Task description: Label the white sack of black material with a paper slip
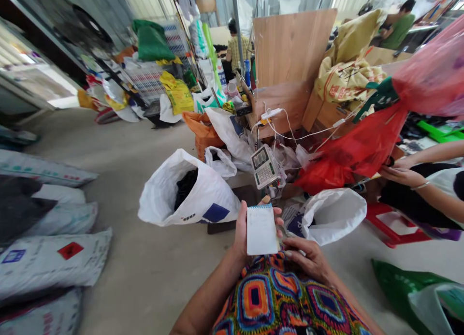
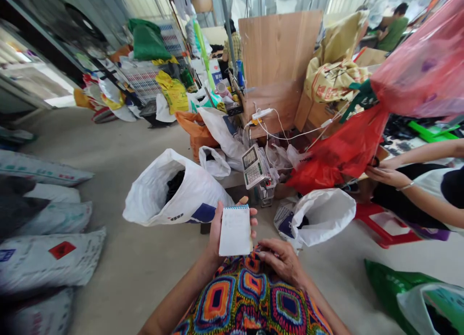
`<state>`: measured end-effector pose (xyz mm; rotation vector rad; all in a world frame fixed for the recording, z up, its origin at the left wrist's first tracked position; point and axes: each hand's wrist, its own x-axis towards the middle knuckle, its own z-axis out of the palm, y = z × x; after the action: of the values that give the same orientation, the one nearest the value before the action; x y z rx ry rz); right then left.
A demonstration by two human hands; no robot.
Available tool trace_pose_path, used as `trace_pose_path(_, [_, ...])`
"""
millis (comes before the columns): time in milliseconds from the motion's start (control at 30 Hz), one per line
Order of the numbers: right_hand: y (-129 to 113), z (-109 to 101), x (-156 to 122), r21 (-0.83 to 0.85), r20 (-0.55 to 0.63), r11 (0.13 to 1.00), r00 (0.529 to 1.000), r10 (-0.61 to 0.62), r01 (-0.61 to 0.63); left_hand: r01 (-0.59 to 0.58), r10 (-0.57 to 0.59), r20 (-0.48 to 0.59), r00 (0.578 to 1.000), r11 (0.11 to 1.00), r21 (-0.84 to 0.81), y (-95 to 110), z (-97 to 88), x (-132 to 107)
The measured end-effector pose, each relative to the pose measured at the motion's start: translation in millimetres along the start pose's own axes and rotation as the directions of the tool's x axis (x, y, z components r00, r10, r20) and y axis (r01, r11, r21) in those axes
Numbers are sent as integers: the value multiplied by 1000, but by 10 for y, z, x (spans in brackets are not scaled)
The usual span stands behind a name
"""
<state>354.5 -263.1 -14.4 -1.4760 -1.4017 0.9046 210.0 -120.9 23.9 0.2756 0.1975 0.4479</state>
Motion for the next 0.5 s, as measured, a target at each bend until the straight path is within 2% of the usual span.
trace_pose_path(300, [22,9,-91,15,-46,999,998,38,-37,52,-52,22,998,999,-1,-62,-86,76])
trace_pose_path(500, [56,12,-180,31,-79,995,992,94,-92,84,-84,9,996,996,11,-114,-75,130])
